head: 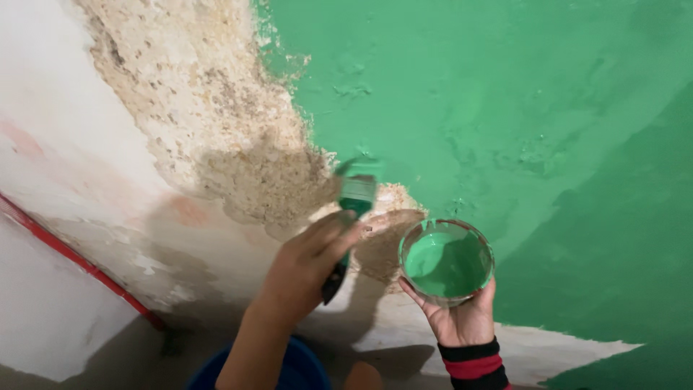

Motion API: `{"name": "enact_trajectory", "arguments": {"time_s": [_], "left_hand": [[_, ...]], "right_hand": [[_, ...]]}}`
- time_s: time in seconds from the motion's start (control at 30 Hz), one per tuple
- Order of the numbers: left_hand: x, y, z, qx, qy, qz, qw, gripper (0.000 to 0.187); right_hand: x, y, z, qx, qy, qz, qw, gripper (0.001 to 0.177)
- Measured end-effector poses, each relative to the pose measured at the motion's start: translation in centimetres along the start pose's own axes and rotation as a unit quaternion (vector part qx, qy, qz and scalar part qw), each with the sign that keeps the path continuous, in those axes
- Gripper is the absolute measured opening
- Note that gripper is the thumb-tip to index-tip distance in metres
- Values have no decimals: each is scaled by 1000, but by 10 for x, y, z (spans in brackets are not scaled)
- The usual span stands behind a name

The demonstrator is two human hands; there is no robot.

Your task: The person paints a wall green using a paintbrush and a small container of paint. They repeatedly dip the brush into the container and apply paint to the wall surface, covering the unpainted areas.

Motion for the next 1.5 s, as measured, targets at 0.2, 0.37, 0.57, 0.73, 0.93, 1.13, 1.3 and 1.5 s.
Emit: {"name": "enact_trajectory", "arguments": {"time_s": [0.2,0.37,0.57,0.73,0.93,1.13,1.3,1.5], "left_hand": [[-13,-8,-7,-57,-8,-68,996,53],[-46,3,-24,-48,73,-87,992,42],[-35,-25,-38,-5,54,-125,991,40],[-6,-26,6,-37,-26,-111,993,41],[-27,-17,25,-131,-23,30,991,47],[-43,-26,-5,-182,139,102,968,36],[-41,-19,2,-134,147,11,980,38],[-33,-20,13,-130,28,-35,990,47]], "right_hand": [[1,5,-1,2,-12,-4,1000,83],[5,4,-1,1,-11,-8,1000,81],[14,7,3,7,-13,-9,1000,80],[12,10,4,18,0,-7,1000,81],[11,18,3,15,-27,-12,999,82],[18,19,4,12,-35,-21,999,82],[16,15,7,15,-14,-11,1000,80],[18,19,6,21,-25,-10,999,80]]}}
Point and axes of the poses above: each hand's wrist, its own z-axis away from the middle knuckle, its own x-axis out of the palm, y = z × x, the point moved 3 cm from there along -z, towards the middle knuckle, and after that the axes turned 2 degrees about x, right-handed, at the moved point
